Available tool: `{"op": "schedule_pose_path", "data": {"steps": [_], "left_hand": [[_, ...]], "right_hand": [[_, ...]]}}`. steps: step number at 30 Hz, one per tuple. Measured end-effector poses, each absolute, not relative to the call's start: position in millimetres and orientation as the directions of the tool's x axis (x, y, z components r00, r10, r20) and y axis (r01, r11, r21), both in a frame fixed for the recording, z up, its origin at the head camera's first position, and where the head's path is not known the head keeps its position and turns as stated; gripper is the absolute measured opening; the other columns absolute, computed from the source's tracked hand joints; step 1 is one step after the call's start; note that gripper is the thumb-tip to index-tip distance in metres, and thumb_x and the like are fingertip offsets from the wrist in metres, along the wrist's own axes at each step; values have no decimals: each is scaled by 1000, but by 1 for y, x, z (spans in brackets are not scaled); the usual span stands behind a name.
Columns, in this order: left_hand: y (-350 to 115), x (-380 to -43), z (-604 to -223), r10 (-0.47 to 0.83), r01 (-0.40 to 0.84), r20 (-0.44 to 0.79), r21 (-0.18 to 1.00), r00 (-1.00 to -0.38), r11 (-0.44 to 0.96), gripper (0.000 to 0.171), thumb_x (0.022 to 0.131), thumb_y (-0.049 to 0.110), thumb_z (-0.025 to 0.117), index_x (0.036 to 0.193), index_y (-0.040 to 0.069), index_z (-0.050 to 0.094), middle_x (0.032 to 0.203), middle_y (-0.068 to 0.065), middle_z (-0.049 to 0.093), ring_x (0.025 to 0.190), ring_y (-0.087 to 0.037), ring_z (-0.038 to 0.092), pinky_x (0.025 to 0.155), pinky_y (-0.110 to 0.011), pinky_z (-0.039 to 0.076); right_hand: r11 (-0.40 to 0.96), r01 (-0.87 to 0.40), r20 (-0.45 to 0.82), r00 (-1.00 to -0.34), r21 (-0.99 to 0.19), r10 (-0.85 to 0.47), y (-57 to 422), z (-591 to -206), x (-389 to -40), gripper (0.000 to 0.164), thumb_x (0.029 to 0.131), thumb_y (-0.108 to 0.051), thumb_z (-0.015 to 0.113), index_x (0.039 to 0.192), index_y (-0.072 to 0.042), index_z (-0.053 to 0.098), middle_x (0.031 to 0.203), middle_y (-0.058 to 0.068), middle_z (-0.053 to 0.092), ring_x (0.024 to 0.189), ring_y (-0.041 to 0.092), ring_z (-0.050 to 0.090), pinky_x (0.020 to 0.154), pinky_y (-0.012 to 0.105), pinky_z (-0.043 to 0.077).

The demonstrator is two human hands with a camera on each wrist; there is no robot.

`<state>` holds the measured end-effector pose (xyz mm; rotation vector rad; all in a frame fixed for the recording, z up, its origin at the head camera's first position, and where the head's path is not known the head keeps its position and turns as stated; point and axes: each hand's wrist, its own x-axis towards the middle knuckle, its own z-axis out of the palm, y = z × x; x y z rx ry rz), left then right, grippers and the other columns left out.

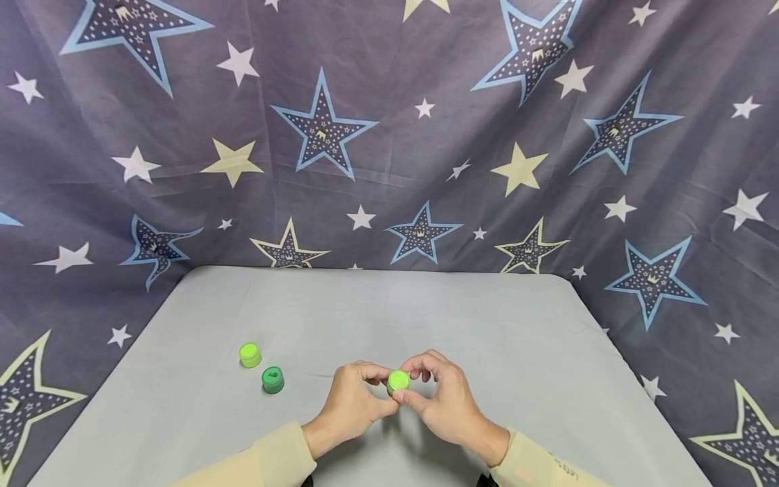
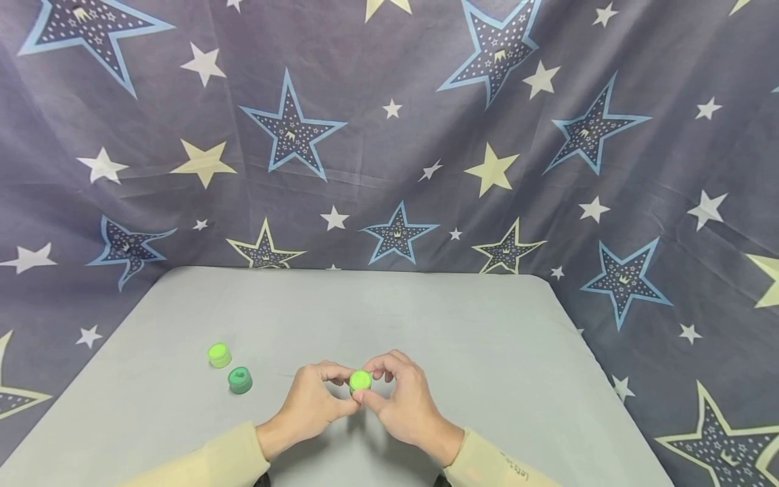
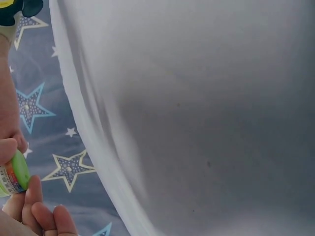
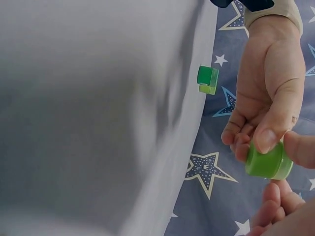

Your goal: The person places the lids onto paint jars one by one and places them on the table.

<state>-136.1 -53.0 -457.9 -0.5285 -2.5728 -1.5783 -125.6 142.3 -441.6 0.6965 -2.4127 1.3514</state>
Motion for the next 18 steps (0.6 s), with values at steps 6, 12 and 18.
{"op": "schedule_pose_path", "data": {"steps": [6, 12, 18], "left_hand": [[-54, -136, -458, 256, 323, 232, 853, -938, 409, 25, 73, 17, 93, 94, 24, 82, 89, 17, 72, 90, -19, 65, 79, -30, 53], [-54, -137, -457, 267, 317, 223, 863, -937, 393, 25, 73, 19, 94, 93, 27, 82, 88, 18, 72, 92, -23, 65, 82, -40, 55], [-53, -136, -457, 281, 330, 230, 859, -932, 392, 23, 74, 18, 93, 93, 27, 82, 87, 19, 72, 91, -23, 65, 82, -40, 55]], "right_hand": [[442, -569, 493, -822, -693, -286, 143, -442, -127, 34, 74, -14, 93, 99, -19, 71, 91, -4, 64, 85, 9, 56, 73, 33, 49], [428, -616, 501, -787, -662, -359, 149, -439, -131, 46, 75, -11, 93, 115, -20, 72, 102, -8, 68, 89, 9, 56, 76, 30, 47], [388, -644, 491, -760, -659, -426, 153, -437, -133, 45, 79, -7, 89, 120, -18, 72, 111, -6, 70, 94, 13, 59, 80, 30, 49]]}}
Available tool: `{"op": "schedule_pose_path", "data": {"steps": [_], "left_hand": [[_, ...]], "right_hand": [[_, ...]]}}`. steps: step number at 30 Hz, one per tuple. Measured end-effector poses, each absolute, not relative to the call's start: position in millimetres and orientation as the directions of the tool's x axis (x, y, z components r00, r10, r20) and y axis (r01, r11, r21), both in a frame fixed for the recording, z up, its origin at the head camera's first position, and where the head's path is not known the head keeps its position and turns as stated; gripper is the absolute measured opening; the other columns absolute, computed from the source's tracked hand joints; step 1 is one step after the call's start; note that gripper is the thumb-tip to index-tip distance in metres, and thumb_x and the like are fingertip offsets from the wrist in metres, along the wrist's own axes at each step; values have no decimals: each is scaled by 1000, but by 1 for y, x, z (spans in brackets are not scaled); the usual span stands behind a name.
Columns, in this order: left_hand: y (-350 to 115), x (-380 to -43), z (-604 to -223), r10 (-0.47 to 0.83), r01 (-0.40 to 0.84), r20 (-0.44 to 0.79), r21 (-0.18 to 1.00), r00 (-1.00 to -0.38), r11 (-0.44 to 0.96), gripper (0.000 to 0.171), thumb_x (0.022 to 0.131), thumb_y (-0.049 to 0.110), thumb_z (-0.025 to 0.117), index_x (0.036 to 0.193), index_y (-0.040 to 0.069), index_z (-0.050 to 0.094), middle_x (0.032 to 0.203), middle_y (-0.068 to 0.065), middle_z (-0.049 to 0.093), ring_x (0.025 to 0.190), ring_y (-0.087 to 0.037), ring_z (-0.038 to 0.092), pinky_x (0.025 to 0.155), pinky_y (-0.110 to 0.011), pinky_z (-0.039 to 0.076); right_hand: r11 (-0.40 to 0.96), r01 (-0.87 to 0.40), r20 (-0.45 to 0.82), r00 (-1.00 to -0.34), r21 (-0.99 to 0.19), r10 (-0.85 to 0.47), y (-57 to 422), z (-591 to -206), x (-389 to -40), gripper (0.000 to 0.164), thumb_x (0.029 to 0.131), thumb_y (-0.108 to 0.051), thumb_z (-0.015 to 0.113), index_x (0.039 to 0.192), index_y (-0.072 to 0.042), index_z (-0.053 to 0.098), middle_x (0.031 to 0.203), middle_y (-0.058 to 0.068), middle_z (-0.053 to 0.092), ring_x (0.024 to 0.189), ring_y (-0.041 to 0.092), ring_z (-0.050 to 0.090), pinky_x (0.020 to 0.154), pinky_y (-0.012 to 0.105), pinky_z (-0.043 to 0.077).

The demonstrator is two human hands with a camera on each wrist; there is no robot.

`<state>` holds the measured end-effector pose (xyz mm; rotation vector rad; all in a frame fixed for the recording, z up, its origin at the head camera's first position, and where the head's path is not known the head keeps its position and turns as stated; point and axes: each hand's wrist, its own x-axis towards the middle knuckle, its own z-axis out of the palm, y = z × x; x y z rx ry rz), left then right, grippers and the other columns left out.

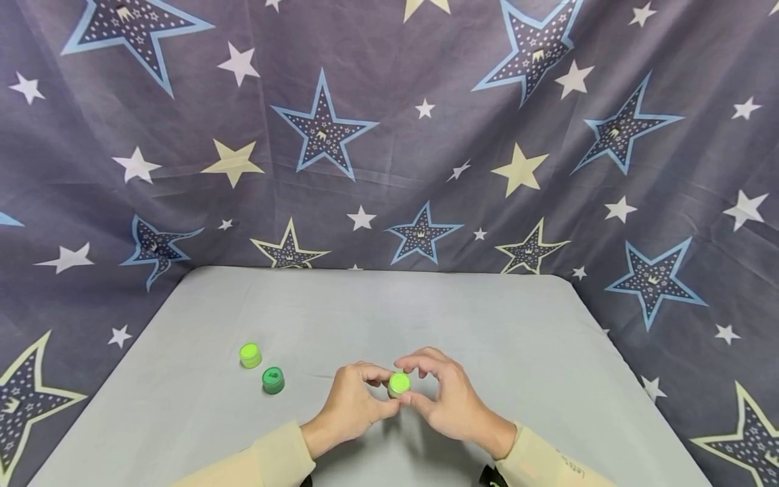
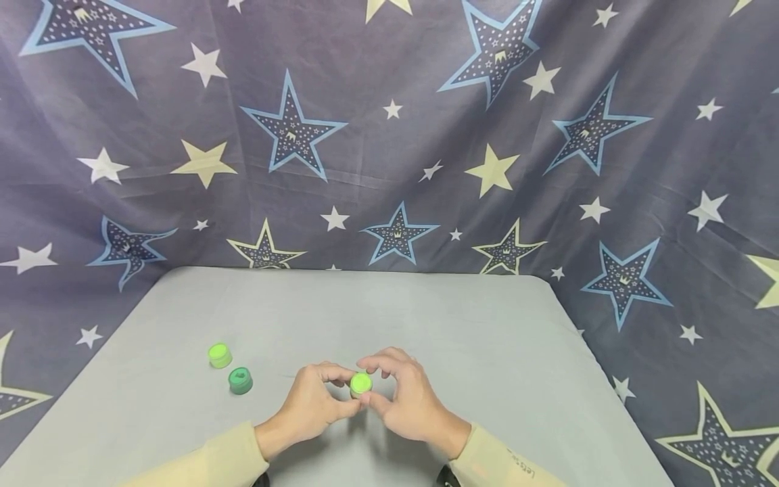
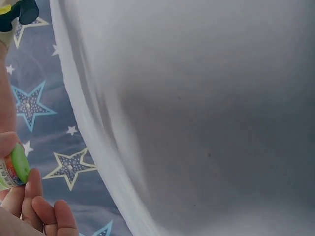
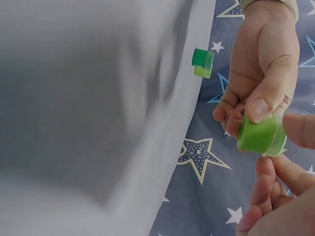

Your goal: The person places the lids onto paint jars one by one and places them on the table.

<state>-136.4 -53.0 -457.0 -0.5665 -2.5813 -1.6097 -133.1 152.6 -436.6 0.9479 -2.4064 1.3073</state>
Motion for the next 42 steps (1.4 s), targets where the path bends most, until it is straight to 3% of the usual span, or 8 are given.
{"op": "schedule_pose_path", "data": {"steps": [5, 12, 22, 28, 42], "left_hand": [[-52, -136, -457, 284, 320, 218, 862, -934, 392, 23, 74, 16, 92, 93, 25, 83, 87, 18, 72, 91, -24, 65, 82, -39, 54], [-52, -136, -456, 281, 320, 218, 860, -935, 397, 23, 74, 17, 92, 93, 24, 82, 87, 18, 72, 91, -22, 64, 81, -37, 54], [-52, -135, -457, 271, 318, 219, 855, -937, 409, 23, 74, 20, 93, 93, 26, 82, 87, 17, 71, 89, -17, 63, 77, -30, 53], [-52, -135, -458, 266, 320, 224, 857, -937, 404, 23, 73, 19, 93, 93, 26, 82, 87, 18, 71, 90, -21, 65, 76, -28, 52], [-53, -135, -457, 268, 314, 218, 861, -939, 401, 22, 74, 21, 94, 92, 24, 82, 87, 15, 71, 91, -25, 64, 76, -28, 52]], "right_hand": [[378, -652, 480, -749, -657, -457, 153, -436, -133, 40, 81, -6, 86, 118, -15, 74, 113, -9, 69, 98, 18, 63, 82, 31, 50], [400, -644, 463, -756, -652, -463, 152, -436, -131, 36, 82, -7, 85, 114, -20, 74, 111, -12, 68, 103, 11, 61, 84, 36, 51], [443, -623, 466, -780, -645, -418, 147, -437, -128, 33, 80, -8, 86, 108, -19, 73, 108, -11, 69, 98, 11, 61, 79, 32, 49], [444, -610, 471, -791, -656, -390, 144, -438, -127, 31, 80, -6, 86, 105, -18, 72, 104, -10, 68, 96, 11, 59, 80, 36, 49], [479, -569, 455, -822, -669, -341, 140, -439, -122, 30, 81, -8, 86, 106, -17, 73, 104, -10, 67, 90, 18, 59, 79, 31, 48]]}}
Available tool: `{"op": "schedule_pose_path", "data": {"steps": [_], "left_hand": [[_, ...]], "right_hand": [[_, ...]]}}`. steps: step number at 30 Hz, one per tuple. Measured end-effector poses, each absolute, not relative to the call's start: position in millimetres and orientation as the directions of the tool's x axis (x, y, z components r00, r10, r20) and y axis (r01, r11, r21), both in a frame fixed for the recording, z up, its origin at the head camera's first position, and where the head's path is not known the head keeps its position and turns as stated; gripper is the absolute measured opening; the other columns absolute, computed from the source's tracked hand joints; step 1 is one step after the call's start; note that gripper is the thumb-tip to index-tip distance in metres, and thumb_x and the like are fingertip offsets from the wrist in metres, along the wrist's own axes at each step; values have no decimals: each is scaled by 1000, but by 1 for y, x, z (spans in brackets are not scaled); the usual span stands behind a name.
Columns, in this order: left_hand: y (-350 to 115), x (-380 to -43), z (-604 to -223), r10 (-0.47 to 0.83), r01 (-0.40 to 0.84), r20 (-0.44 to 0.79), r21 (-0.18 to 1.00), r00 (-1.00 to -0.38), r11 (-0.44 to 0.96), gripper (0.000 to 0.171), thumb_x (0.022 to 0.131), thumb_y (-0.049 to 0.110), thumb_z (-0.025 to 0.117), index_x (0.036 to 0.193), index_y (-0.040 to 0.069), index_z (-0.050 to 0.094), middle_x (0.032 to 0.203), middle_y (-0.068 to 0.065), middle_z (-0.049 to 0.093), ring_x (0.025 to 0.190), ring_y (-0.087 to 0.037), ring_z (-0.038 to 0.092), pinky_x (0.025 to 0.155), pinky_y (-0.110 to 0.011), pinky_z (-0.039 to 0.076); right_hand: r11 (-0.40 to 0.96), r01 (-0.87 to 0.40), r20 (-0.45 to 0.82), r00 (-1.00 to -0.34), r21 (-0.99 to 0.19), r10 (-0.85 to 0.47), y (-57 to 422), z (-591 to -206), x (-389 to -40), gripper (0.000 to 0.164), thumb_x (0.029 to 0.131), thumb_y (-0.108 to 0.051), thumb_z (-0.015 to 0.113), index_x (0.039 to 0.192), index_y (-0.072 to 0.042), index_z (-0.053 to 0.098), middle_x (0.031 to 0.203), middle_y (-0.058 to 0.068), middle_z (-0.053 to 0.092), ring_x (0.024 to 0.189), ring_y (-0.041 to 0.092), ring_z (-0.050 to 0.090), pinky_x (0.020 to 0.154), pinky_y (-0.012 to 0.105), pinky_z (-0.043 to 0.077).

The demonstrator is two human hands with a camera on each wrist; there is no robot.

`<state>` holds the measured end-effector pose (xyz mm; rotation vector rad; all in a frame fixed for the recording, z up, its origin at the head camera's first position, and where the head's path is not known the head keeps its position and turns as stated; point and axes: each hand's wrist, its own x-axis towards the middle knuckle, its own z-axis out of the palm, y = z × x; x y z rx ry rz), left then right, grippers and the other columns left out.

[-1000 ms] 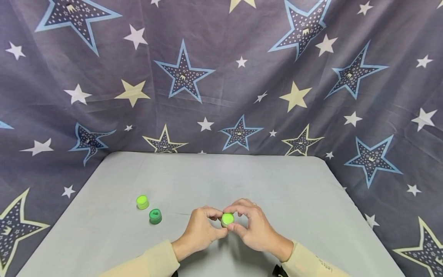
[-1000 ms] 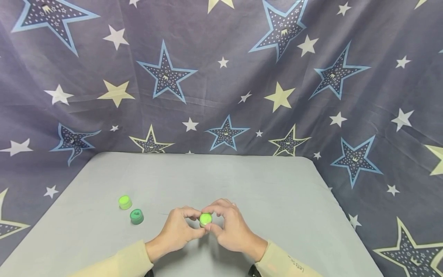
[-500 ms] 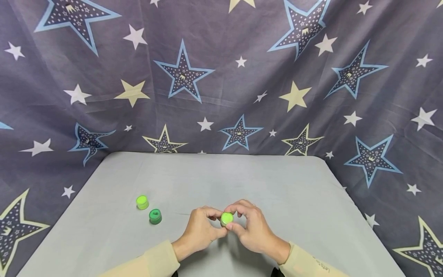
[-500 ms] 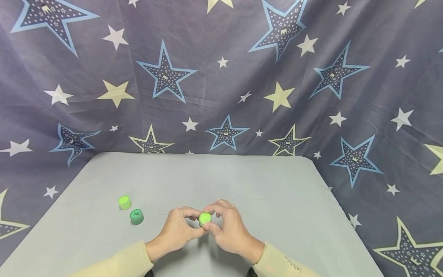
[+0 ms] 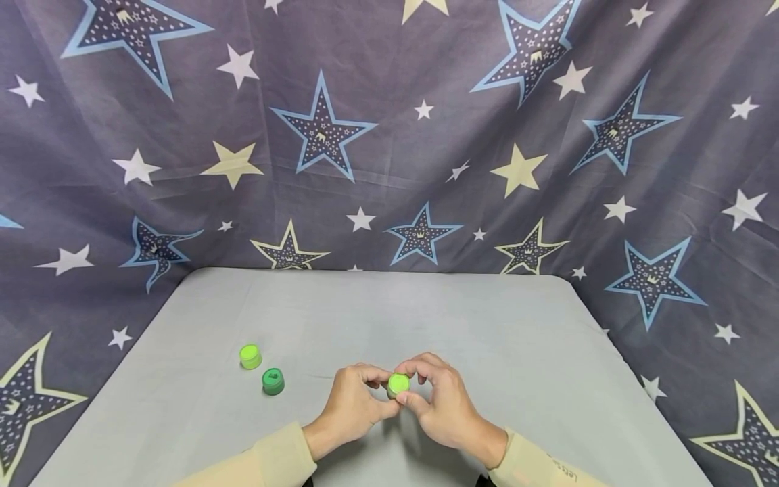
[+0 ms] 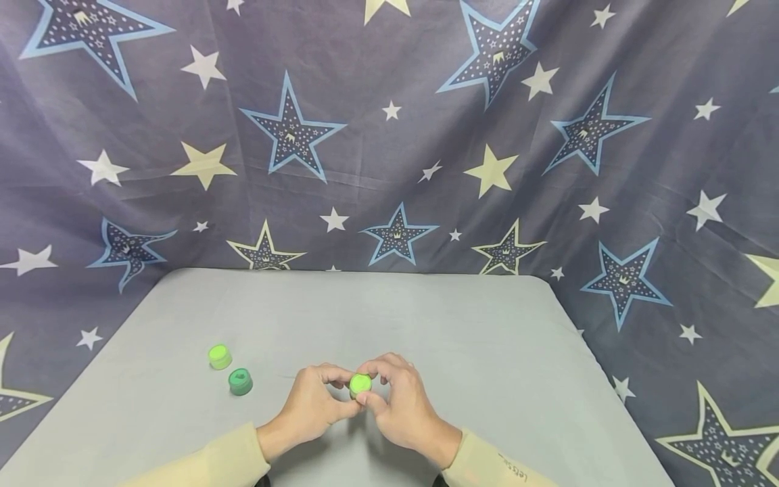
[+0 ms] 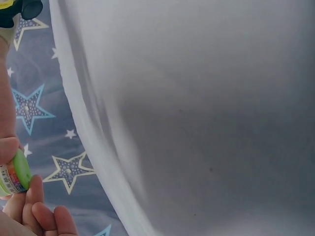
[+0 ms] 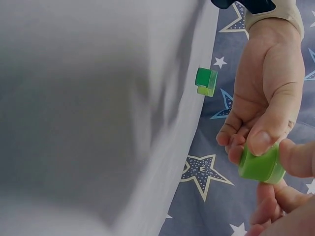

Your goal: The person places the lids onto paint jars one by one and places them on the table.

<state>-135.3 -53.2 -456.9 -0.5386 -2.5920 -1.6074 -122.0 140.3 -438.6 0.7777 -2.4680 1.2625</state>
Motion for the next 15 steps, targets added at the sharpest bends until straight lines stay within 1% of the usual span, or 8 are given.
{"op": "schedule_pose_path", "data": {"steps": [3, 5, 10, 12, 15], "left_hand": [[-53, -135, -456, 267, 310, 213, 861, -940, 404, 22, 74, 21, 93, 92, 24, 82, 87, 15, 71, 92, -24, 64, 77, -28, 52], [-53, -135, -456, 267, 310, 213, 859, -940, 408, 22, 74, 21, 93, 92, 24, 82, 87, 15, 71, 91, -23, 64, 77, -28, 52], [-54, -134, -456, 271, 321, 222, 854, -937, 411, 22, 74, 22, 93, 93, 24, 82, 88, 16, 72, 90, -19, 64, 76, -28, 52], [-54, -135, -457, 274, 323, 223, 852, -936, 412, 22, 75, 22, 93, 93, 24, 82, 88, 17, 72, 90, -19, 64, 77, -28, 52], [-54, -136, -458, 278, 328, 226, 851, -934, 409, 22, 75, 22, 93, 94, 25, 82, 88, 18, 72, 91, -23, 65, 77, -28, 52]], "right_hand": [[484, -564, 450, -826, -669, -341, 140, -438, -121, 30, 81, -9, 86, 107, -17, 73, 104, -11, 66, 90, 18, 59, 79, 31, 47], [481, -561, 445, -827, -673, -343, 140, -438, -121, 29, 82, -9, 86, 107, -17, 73, 104, -11, 66, 90, 19, 60, 79, 33, 48], [472, -554, 434, -832, -685, -347, 141, -438, -122, 29, 82, -8, 86, 105, -18, 73, 105, -12, 67, 92, 13, 59, 81, 42, 49], [472, -559, 439, -828, -682, -349, 141, -438, -122, 29, 81, -8, 86, 106, -18, 74, 104, -13, 67, 93, 9, 57, 81, 42, 50], [466, -581, 459, -814, -668, -357, 142, -439, -124, 32, 80, -9, 88, 108, -17, 74, 106, -12, 68, 93, 7, 58, 81, 38, 51]]}}
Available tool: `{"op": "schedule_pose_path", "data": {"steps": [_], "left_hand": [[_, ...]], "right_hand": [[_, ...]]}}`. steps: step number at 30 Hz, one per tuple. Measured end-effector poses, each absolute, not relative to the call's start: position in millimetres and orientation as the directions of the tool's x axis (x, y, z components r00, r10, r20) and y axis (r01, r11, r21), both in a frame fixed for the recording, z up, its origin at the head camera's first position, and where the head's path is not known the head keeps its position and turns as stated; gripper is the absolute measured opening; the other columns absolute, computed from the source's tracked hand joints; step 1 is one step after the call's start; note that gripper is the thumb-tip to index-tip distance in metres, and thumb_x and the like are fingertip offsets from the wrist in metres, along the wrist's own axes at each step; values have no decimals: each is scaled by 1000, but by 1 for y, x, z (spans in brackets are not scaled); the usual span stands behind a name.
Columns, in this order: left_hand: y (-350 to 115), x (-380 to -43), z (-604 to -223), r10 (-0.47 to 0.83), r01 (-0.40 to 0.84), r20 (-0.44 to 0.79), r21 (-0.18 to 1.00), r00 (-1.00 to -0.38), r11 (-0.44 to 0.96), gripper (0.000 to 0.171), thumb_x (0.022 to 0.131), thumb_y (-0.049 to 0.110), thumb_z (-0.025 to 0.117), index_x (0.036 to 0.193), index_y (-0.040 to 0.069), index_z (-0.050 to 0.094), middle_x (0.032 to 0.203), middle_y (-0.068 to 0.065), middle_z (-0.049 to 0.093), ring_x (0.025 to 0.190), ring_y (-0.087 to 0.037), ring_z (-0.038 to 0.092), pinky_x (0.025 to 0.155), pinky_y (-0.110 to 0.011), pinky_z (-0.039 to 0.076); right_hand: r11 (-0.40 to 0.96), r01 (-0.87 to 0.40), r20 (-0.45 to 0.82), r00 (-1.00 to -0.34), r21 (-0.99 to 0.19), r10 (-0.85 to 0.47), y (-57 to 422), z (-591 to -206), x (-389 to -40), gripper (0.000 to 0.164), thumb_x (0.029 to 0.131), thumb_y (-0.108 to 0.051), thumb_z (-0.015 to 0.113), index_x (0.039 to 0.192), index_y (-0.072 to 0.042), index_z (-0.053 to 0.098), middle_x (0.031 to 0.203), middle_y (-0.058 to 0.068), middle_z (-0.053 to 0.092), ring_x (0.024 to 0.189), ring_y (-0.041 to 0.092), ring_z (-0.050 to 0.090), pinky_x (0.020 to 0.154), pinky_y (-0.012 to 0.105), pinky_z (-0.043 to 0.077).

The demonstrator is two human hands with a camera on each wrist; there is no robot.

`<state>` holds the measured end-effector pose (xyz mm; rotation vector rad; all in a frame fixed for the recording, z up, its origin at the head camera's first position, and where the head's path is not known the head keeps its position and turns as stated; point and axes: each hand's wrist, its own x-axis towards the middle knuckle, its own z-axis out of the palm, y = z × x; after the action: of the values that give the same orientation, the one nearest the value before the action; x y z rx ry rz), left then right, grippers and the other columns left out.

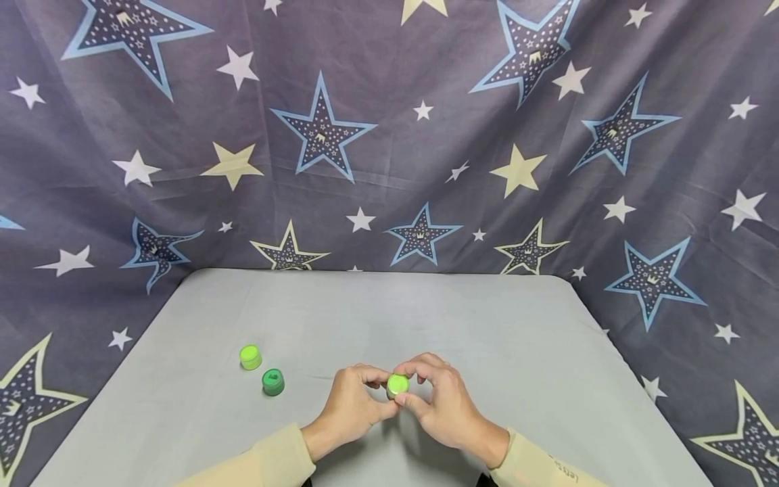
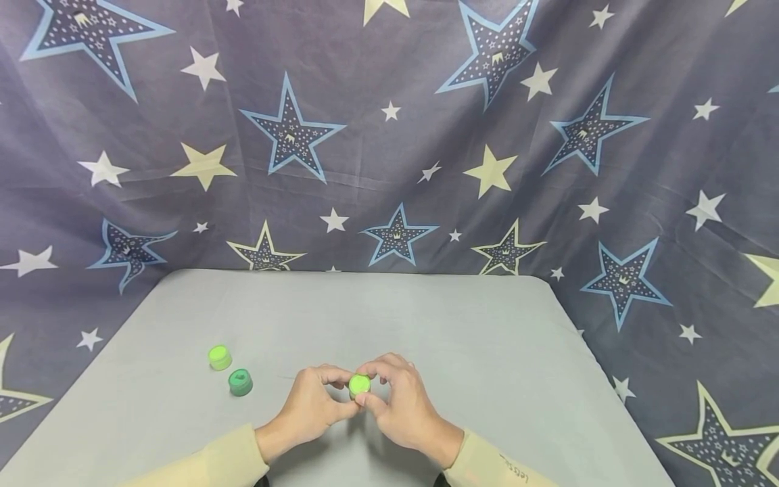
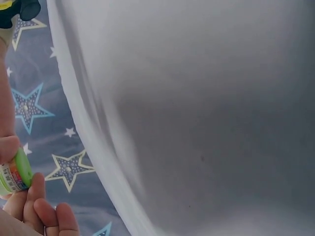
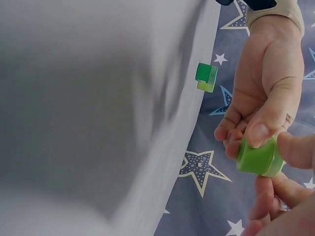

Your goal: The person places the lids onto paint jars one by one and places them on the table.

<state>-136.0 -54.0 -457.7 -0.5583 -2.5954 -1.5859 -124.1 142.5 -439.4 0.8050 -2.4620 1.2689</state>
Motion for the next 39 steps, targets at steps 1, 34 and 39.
{"op": "schedule_pose_path", "data": {"steps": [1, 34, 39], "left_hand": [[-54, -136, -458, 279, 328, 226, 852, -933, 408, 22, 76, 21, 93, 94, 25, 82, 88, 18, 72, 92, -24, 65, 78, -29, 53], [-109, -143, -453, 169, 228, 152, 651, -974, 725, 31, 70, 16, 93, 93, 24, 74, 87, 13, 68, 84, -9, 62, 74, -35, 54], [-121, -142, -456, 162, 213, 139, 598, -977, 772, 32, 68, 19, 96, 91, 24, 76, 87, 13, 67, 88, -11, 60, 77, -37, 53]], "right_hand": [[464, -588, 466, -808, -662, -360, 143, -440, -125, 33, 80, -9, 88, 109, -16, 74, 106, -12, 68, 93, 7, 58, 80, 37, 51], [528, -641, 597, -751, -557, -282, 159, -438, -133, 29, 85, -16, 83, 113, -16, 75, 104, -12, 68, 89, 7, 59, 76, 28, 48], [541, -627, 591, -761, -561, -269, 163, -439, -134, 29, 85, -17, 83, 113, -16, 75, 103, -12, 68, 90, 7, 59, 77, 29, 48]]}}
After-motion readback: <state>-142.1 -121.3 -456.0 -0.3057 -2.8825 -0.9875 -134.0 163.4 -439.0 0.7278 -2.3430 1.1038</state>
